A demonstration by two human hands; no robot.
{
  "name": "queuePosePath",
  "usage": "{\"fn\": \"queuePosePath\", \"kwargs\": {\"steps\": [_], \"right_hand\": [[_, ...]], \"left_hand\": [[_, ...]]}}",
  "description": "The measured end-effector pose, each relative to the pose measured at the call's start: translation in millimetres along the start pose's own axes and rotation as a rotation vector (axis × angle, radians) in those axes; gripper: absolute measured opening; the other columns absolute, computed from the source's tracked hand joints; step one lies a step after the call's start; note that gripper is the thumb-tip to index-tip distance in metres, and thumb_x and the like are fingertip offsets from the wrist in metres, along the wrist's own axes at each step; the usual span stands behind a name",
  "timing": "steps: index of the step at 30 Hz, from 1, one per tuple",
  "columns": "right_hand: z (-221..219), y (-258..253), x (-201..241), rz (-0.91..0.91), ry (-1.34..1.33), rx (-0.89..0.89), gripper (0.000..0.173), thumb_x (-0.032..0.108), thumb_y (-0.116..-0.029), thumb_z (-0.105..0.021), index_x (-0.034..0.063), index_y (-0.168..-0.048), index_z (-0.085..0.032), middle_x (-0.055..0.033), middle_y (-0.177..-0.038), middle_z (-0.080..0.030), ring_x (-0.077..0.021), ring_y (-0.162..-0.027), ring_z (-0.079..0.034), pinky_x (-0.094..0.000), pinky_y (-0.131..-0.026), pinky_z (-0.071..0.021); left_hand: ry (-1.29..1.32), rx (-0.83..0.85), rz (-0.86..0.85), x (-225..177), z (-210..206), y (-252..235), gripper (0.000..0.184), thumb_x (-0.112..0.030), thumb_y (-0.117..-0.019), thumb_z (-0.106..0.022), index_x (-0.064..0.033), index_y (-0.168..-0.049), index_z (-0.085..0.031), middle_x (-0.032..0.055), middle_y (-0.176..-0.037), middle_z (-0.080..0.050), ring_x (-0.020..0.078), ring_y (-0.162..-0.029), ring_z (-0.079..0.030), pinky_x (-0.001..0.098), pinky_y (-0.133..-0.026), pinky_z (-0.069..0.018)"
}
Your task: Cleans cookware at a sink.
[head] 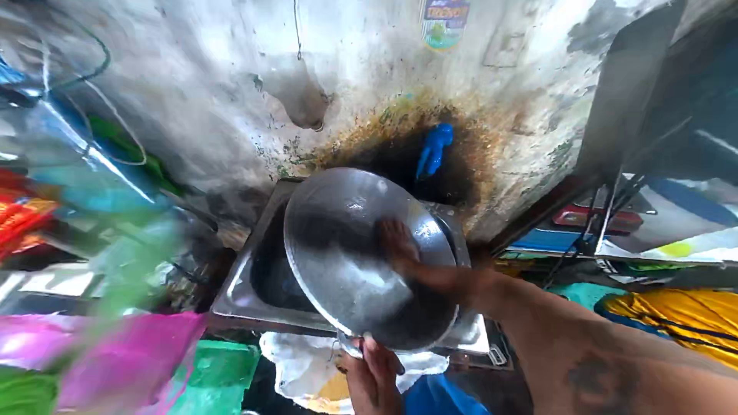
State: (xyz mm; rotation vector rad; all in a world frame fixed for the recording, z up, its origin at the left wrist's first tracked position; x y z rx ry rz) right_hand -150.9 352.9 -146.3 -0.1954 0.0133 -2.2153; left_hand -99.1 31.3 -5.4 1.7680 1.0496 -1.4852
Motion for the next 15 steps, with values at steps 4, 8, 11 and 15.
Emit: {"fn": "queuePosePath", "kwargs": {"steps": [4, 8, 11, 15], "right_hand": [[8.2, 100.6, 67.5, 0.044, -0.399, 0.206, 0.064, 0.033, -0.1077, -0.038, 0.005, -0.163, -0.024, -0.0157, -0.169, -0.026, -0.0297, -0.157, -0.024, -0.0491, -0.128, -0.0233], [62.3, 87.2, 183.3, 0.483, -0.811, 0.048, 0.057, 0.029, -0.1114, -0.034, 0.0007, -0.161, -0.028, -0.0138, -0.17, -0.025, -0.0249, -0.159, -0.019, -0.0434, -0.131, -0.0147], [97.3, -6.5, 217.4, 0.477, -0.626, -0.161, 0.057, 0.015, -0.1072, -0.044, -0.0051, -0.158, -0.03, -0.02, -0.169, -0.023, -0.0326, -0.159, -0.016, -0.0488, -0.131, -0.0114], [140.0, -116.2, 158.2, 0.59, -0.253, -0.836, 0.04, 0.01, -0.0964, -0.063, 0.003, -0.136, -0.065, -0.0178, -0.145, -0.06, -0.0452, -0.142, -0.046, -0.0605, -0.118, -0.0348]], "left_hand": [[-0.091, 0.05, -0.025, -1.3, -8.5, 0.9, 0.039, -0.036, -0.1116, -0.034, 0.0007, -0.108, -0.047, -0.0013, -0.064, -0.058, 0.0105, -0.053, -0.06, 0.029, -0.054, -0.0575], [-0.098, 0.014, 0.081, 7.0, -7.2, 1.8, 0.028, -0.024, -0.1085, -0.033, 0.002, -0.111, -0.044, -0.0026, -0.064, -0.053, 0.0095, -0.055, -0.058, 0.0302, -0.056, -0.0568], [-0.085, -0.011, 0.139, 8.5, -10.5, 4.9, 0.022, -0.019, -0.1078, -0.033, 0.0004, -0.109, -0.044, -0.0041, -0.062, -0.053, 0.0079, -0.053, -0.058, 0.0278, -0.055, -0.0557], [-0.181, 0.043, -0.017, -3.5, -13.6, 10.0, 0.031, -0.026, -0.112, -0.032, 0.0027, -0.111, -0.043, -0.0023, -0.064, -0.057, 0.0073, -0.054, -0.059, 0.0271, -0.056, -0.0571]]}}
Point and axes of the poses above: each hand's wrist, its own y-axis away from the middle knuckle, its own z-axis out of the back of the hand, x = y × z, the point moved 10 cm from there along -y, towards the middle knuckle
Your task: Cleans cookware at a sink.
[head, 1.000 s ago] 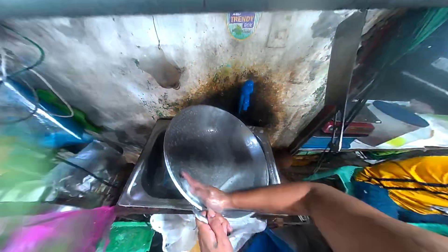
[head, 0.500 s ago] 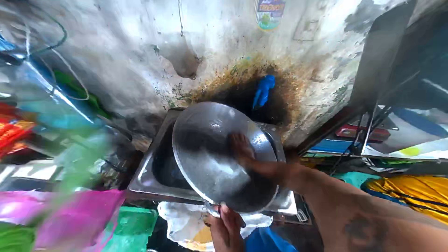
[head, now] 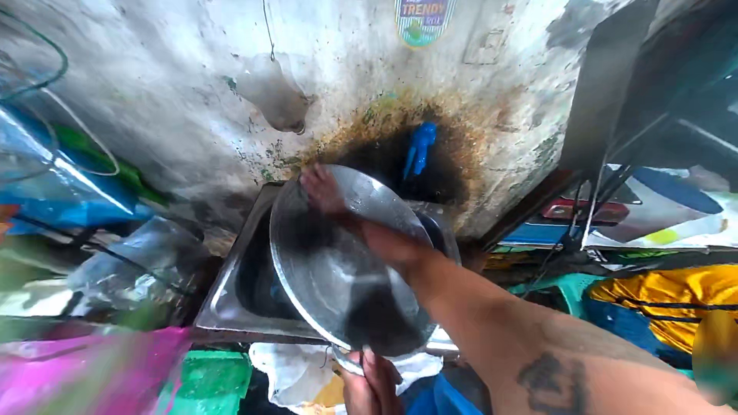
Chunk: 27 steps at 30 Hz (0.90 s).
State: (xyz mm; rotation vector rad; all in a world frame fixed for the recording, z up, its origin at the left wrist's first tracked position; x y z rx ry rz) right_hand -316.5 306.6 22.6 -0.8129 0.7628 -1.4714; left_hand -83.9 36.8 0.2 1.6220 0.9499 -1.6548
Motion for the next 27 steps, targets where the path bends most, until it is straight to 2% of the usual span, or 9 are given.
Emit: {"fn": "queuePosePath", "kwargs": {"steps": [2, 5, 8, 11, 16, 18, 21, 25, 27], "right_hand": [[6.4, 22.4, -51.0, 0.081, 0.196, 0.044, 0.044, 0.013, -0.1008, -0.059, 0.0153, -0.145, -0.06, -0.0083, -0.153, -0.054, -0.0383, -0.148, -0.041, -0.0567, -0.121, -0.0331], [22.0, 76.4, -112.3, -0.126, 0.333, 0.323, 0.061, 0.016, -0.1013, -0.054, 0.0173, -0.16, -0.038, -0.0061, -0.166, -0.036, -0.0343, -0.154, -0.03, -0.0571, -0.124, -0.026], [39.0, 63.5, -134.7, -0.39, 0.312, 0.206, 0.057, 0.014, -0.1017, -0.051, 0.0127, -0.158, -0.041, -0.0106, -0.159, -0.046, -0.0347, -0.143, -0.047, -0.054, -0.116, -0.0391], [41.4, -3.2, -93.9, -0.364, 0.208, 0.018, 0.044, 0.017, -0.1034, -0.051, 0.006, -0.146, -0.055, -0.0184, -0.145, -0.058, -0.0378, -0.133, -0.057, -0.0545, -0.112, -0.0441], [34.8, -62.3, 52.8, 0.205, -0.232, -0.036, 0.031, 0.014, -0.0929, -0.071, 0.0062, -0.122, -0.074, -0.0135, -0.123, -0.073, -0.0286, -0.114, -0.069, -0.0447, -0.101, -0.054], [23.6, -64.6, 32.8, 0.112, -0.163, 0.142, 0.029, 0.015, -0.094, -0.07, 0.012, -0.123, -0.074, -0.0097, -0.117, -0.075, -0.0257, -0.105, -0.072, -0.0436, -0.093, -0.0584], [17.1, -25.3, -74.6, -0.259, 0.096, 0.428, 0.043, 0.026, -0.1021, -0.059, 0.0175, -0.145, -0.058, -0.0117, -0.139, -0.064, -0.0327, -0.125, -0.063, -0.0527, -0.105, -0.0512], [44.7, 87.0, -134.3, -0.126, 0.312, 0.419, 0.065, 0.017, -0.0982, -0.058, 0.0107, -0.159, -0.037, -0.0113, -0.165, -0.037, -0.0333, -0.153, -0.032, -0.056, -0.125, -0.027], [64.3, 132.0, -135.1, -0.259, 0.349, 0.609, 0.076, 0.011, -0.0963, -0.061, 0.0132, -0.164, -0.026, -0.0074, -0.172, -0.021, -0.0313, -0.159, -0.015, -0.0544, -0.128, -0.0175]], "left_hand": [[-0.003, 0.003, -0.039, -1.3, 4.4, -1.0, 0.032, -0.028, -0.1127, -0.03, 0.002, -0.112, -0.043, -0.0019, -0.066, -0.057, 0.0072, -0.054, -0.058, 0.0266, -0.055, -0.056], [-0.003, 0.019, -0.019, 1.6, 6.1, -3.0, 0.033, -0.028, -0.1124, -0.032, 0.0023, -0.11, -0.046, -0.0014, -0.065, -0.059, 0.0081, -0.055, -0.06, 0.0276, -0.055, -0.0565], [0.007, 0.048, 0.045, 12.1, -2.0, -3.3, 0.032, -0.024, -0.1112, -0.034, 0.0045, -0.109, -0.048, 0.0006, -0.065, -0.06, 0.0097, -0.057, -0.062, 0.0294, -0.057, -0.0573], [-0.002, 0.041, 0.033, 16.7, -6.1, -1.8, 0.031, -0.025, -0.1117, -0.033, 0.0034, -0.109, -0.046, -0.0005, -0.065, -0.059, 0.0085, -0.055, -0.061, 0.0287, -0.056, -0.0575], [-0.058, -0.052, 0.075, 8.2, 0.9, -4.3, 0.025, -0.019, -0.109, -0.036, 0.0046, -0.108, -0.045, -0.0039, -0.067, -0.057, 0.0021, -0.06, -0.06, 0.0237, -0.062, -0.0569], [-0.058, -0.047, 0.07, 9.0, 5.6, -3.8, 0.025, -0.018, -0.1092, -0.034, 0.0053, -0.11, -0.045, -0.004, -0.066, -0.057, 0.0029, -0.058, -0.06, 0.024, -0.059, -0.0571], [0.008, -0.057, 0.084, 19.2, 10.3, -5.2, 0.028, -0.021, -0.1099, -0.032, 0.0039, -0.109, -0.046, -0.0028, -0.062, -0.057, 0.0076, -0.054, -0.06, 0.0285, -0.056, -0.057], [0.073, -0.015, 0.044, 18.9, 1.9, -1.4, 0.03, -0.027, -0.1114, -0.032, 0.0002, -0.107, -0.045, -0.0034, -0.062, -0.057, 0.0081, -0.054, -0.06, 0.0279, -0.054, -0.0568], [0.032, -0.005, 0.044, 15.5, -0.6, -0.3, 0.031, -0.025, -0.1105, -0.032, 0.0017, -0.106, -0.048, -0.0029, -0.063, -0.058, 0.0084, -0.054, -0.061, 0.0279, -0.055, -0.0569]]}}
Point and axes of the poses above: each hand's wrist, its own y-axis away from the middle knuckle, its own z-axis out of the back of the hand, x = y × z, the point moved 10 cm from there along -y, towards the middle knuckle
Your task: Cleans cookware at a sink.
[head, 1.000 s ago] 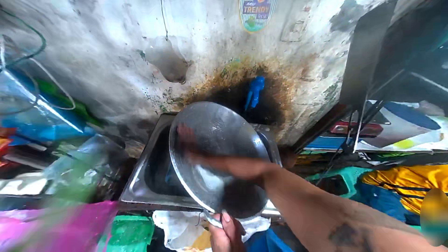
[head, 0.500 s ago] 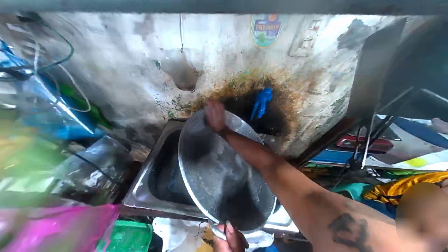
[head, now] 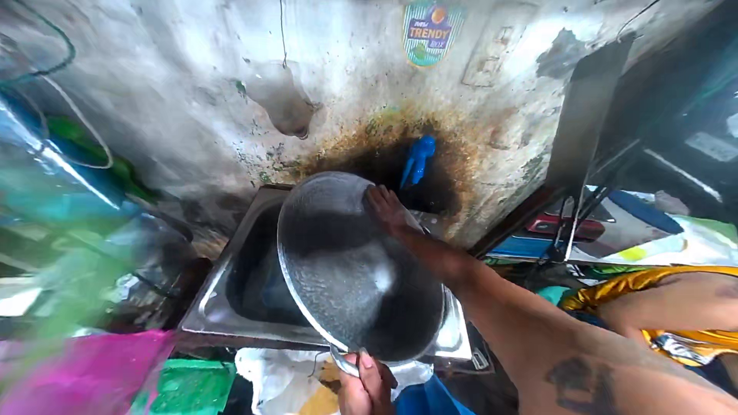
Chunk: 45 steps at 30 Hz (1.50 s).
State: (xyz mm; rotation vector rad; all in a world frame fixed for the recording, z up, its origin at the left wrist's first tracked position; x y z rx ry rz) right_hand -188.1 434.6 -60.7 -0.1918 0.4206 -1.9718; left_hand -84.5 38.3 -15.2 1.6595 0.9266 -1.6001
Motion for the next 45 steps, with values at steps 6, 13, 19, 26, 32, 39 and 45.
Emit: {"fn": "queuePosePath", "kwargs": {"steps": [6, 13, 19, 26, 32, 39, 45], "right_hand": [[-25.8, 142.7, 37.6, -0.153, -0.176, 0.439, 0.066, 0.031, -0.107, -0.04, 0.0036, -0.164, -0.019, -0.0192, -0.17, -0.018, -0.0378, -0.158, -0.014, -0.0596, -0.128, -0.0123], [19.7, 154.9, 205.7, -0.059, -0.866, 0.318, 0.063, 0.035, -0.1108, -0.035, 0.0012, -0.163, -0.022, -0.0145, -0.171, -0.019, -0.0264, -0.159, -0.015, -0.045, -0.131, -0.0123], [-1.0, 123.6, 178.2, -0.047, -0.633, 0.189, 0.056, 0.021, -0.1063, -0.042, 0.0135, -0.161, -0.035, -0.0113, -0.168, -0.03, -0.0293, -0.157, -0.024, -0.0509, -0.129, -0.0211], [-4.4, -27.9, 149.4, -0.361, -0.535, -0.132, 0.068, 0.033, -0.1087, -0.043, 0.0013, -0.164, -0.017, -0.0224, -0.171, -0.012, -0.0386, -0.159, -0.011, -0.0547, -0.129, -0.0155], [39.9, 120.2, 278.1, 0.33, -0.99, 0.423, 0.057, 0.032, -0.1115, -0.035, 0.0059, -0.162, -0.03, -0.0105, -0.17, -0.026, -0.0248, -0.159, -0.019, -0.0455, -0.131, -0.0146], [-27.0, 73.3, 70.3, -0.217, -0.237, 0.223, 0.064, 0.035, -0.1082, -0.035, 0.0094, -0.165, -0.019, -0.0176, -0.171, -0.015, -0.0425, -0.157, -0.014, -0.068, -0.122, -0.0198], [1.6, 10.3, 226.1, 0.023, -0.697, 0.054, 0.058, 0.032, -0.1112, -0.034, 0.0015, -0.16, -0.031, -0.0156, -0.171, -0.021, -0.0277, -0.16, -0.014, -0.047, -0.131, -0.0149]], "left_hand": [[0.018, 0.004, 0.027, 0.7, 1.2, 0.0, 0.021, -0.015, -0.1053, -0.034, 0.0015, -0.109, -0.046, -0.0031, -0.063, -0.056, 0.0091, -0.055, -0.061, 0.0288, -0.056, -0.0572], [-0.048, 0.007, -0.109, 0.2, -8.5, 3.1, 0.028, -0.024, -0.1084, -0.034, 0.0007, -0.11, -0.047, -0.0049, -0.065, -0.055, 0.0074, -0.055, -0.059, 0.0266, -0.055, -0.057], [0.129, -0.047, -0.062, 10.7, 11.9, -4.9, 0.014, -0.014, -0.1062, -0.033, -0.0031, -0.109, -0.042, -0.0086, -0.062, -0.051, 0.0045, -0.054, -0.058, 0.0253, -0.059, -0.058], [0.053, -0.067, -0.028, 6.6, 2.8, 0.4, 0.017, -0.015, -0.1069, -0.032, -0.0007, -0.108, -0.042, -0.0063, -0.065, -0.051, 0.0044, -0.057, -0.058, 0.025, -0.058, -0.0557], [0.211, -0.169, 0.078, 5.2, 26.3, -10.4, 0.017, -0.014, -0.1089, -0.029, -0.004, -0.109, -0.042, -0.0083, -0.063, -0.054, 0.0035, -0.053, -0.058, 0.0224, -0.054, -0.0545], [0.047, -0.026, 0.024, 21.5, 11.1, -9.1, 0.04, -0.034, -0.1117, -0.034, 0.002, -0.106, -0.05, -0.0008, -0.063, -0.058, 0.0105, -0.055, -0.06, 0.0294, -0.056, -0.0575], [0.156, -0.121, 0.033, 21.9, 20.2, -6.6, 0.019, -0.017, -0.1102, -0.031, -0.0027, -0.111, -0.043, -0.0081, -0.066, -0.054, 0.0033, -0.057, -0.058, 0.0239, -0.059, -0.0555]]}}
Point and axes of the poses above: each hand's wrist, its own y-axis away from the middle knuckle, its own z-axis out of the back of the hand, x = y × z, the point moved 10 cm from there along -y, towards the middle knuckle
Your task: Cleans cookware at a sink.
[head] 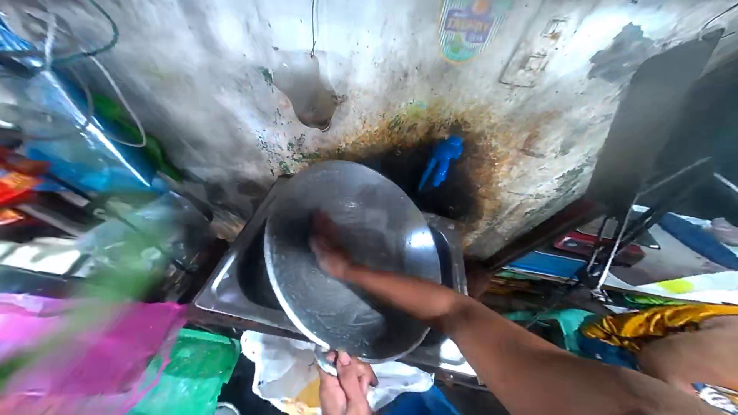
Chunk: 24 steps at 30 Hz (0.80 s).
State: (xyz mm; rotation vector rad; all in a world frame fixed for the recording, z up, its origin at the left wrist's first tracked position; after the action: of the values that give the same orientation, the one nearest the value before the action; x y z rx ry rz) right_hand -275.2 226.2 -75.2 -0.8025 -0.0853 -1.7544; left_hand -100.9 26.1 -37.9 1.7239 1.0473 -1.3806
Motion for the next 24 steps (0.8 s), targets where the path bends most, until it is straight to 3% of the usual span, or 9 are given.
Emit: {"fn": "queuePosePath", "kwargs": {"steps": [4, 7, 10, 12, 15, 17, 19, 21, 24], "right_hand": [[-6.2, 121.5, 68.7, 0.189, -0.442, 0.52, 0.058, 0.031, -0.1115, -0.034, 0.0024, -0.161, -0.029, -0.0125, -0.17, -0.025, -0.0244, -0.159, -0.018, -0.0426, -0.132, -0.0124], [30.2, 166.6, -17.2, 0.217, -0.055, 0.694, 0.055, 0.035, -0.1105, -0.042, 0.0178, -0.162, -0.033, -0.0031, -0.171, -0.024, -0.0246, -0.159, -0.017, -0.0526, -0.129, -0.0141], [66.6, 112.9, -122.4, 0.039, 0.37, 0.472, 0.063, 0.044, -0.1079, -0.041, 0.0215, -0.165, -0.025, -0.0079, -0.172, -0.018, -0.033, -0.158, -0.02, -0.0661, -0.122, -0.0255], [82.0, 47.7, -143.7, -0.101, 0.486, 0.218, 0.065, 0.043, -0.11, -0.035, 0.0135, -0.165, -0.02, -0.0139, -0.173, -0.013, -0.0378, -0.159, -0.011, -0.0653, -0.125, -0.0152], [66.9, -35.6, -105.2, -0.102, 0.356, -0.302, 0.069, 0.036, -0.1092, -0.034, 0.0013, -0.164, -0.01, -0.0219, -0.172, -0.003, -0.0395, -0.159, 0.0, -0.061, -0.128, -0.0127], [30.3, -54.0, -43.3, 0.004, 0.063, -0.448, 0.069, 0.041, -0.1111, -0.025, 0.0001, -0.164, -0.007, -0.021, -0.172, 0.002, -0.0334, -0.16, 0.002, -0.0531, -0.132, -0.0082], [-5.0, -33.0, 32.3, 0.002, -0.235, -0.247, 0.066, 0.036, -0.1121, -0.028, 0.006, -0.166, -0.004, -0.0145, -0.173, 0.004, -0.0255, -0.161, 0.001, -0.0465, -0.132, -0.0098], [-18.9, 20.1, 83.0, 0.004, -0.517, 0.031, 0.059, 0.03, -0.1124, -0.033, 0.0063, -0.165, -0.017, -0.0123, -0.173, -0.013, -0.0226, -0.159, -0.015, -0.044, -0.13, -0.0196], [11.1, 122.8, 100.0, 0.09, -0.704, 0.589, 0.056, 0.023, -0.1105, -0.035, -0.002, -0.16, -0.027, -0.0172, -0.169, -0.023, -0.0232, -0.158, -0.022, -0.0396, -0.13, -0.019]], "left_hand": [[0.053, -0.071, 0.058, 1.6, 8.5, -4.7, 0.025, -0.022, -0.1094, -0.03, -0.0016, -0.111, -0.044, -0.0066, -0.063, -0.054, 0.0054, -0.053, -0.056, 0.0235, -0.053, -0.0539], [0.085, -0.066, 0.085, 2.9, 6.3, -6.4, 0.029, -0.025, -0.111, -0.028, -0.0012, -0.111, -0.046, -0.0042, -0.06, -0.053, 0.0093, -0.052, -0.058, 0.0277, -0.054, -0.0565], [0.083, -0.064, 0.099, 9.6, 5.3, -12.1, 0.037, -0.029, -0.1113, -0.024, -0.0043, -0.099, -0.049, -0.0025, -0.056, -0.05, 0.013, -0.048, -0.055, 0.0307, -0.051, -0.0555], [0.069, -0.068, 0.104, 11.6, 6.5, -14.8, 0.037, -0.031, -0.1116, -0.024, -0.0038, -0.104, -0.048, -0.0034, -0.057, -0.048, 0.012, -0.047, -0.054, 0.0295, -0.049, -0.0548], [0.042, -0.104, 0.167, 10.8, 12.0, -15.5, 0.032, -0.026, -0.1122, -0.026, -0.0022, -0.11, -0.048, -0.0032, -0.057, -0.05, 0.0111, -0.047, -0.054, 0.0285, -0.051, -0.0547], [0.051, -0.114, 0.169, 10.0, 15.7, -17.7, 0.031, -0.025, -0.1122, -0.026, -0.005, -0.107, -0.048, -0.0043, -0.056, -0.05, 0.0103, -0.046, -0.054, 0.028, -0.05, -0.0549], [0.054, -0.127, 0.164, 10.4, 19.8, -19.6, 0.03, -0.025, -0.1118, -0.025, -0.0064, -0.107, -0.048, -0.0052, -0.056, -0.05, 0.0092, -0.044, -0.053, 0.0261, -0.048, -0.0537], [0.086, -0.139, 0.155, 10.2, 22.0, -21.7, 0.029, -0.024, -0.1115, -0.026, -0.0065, -0.107, -0.048, -0.005, -0.056, -0.051, 0.0087, -0.043, -0.052, 0.0244, -0.046, -0.0519], [0.179, -0.169, 0.171, 17.3, 23.9, -19.8, 0.031, -0.025, -0.1118, -0.026, -0.0053, -0.107, -0.049, -0.0031, -0.056, -0.052, 0.0091, -0.044, -0.051, 0.0233, -0.045, -0.0495]]}}
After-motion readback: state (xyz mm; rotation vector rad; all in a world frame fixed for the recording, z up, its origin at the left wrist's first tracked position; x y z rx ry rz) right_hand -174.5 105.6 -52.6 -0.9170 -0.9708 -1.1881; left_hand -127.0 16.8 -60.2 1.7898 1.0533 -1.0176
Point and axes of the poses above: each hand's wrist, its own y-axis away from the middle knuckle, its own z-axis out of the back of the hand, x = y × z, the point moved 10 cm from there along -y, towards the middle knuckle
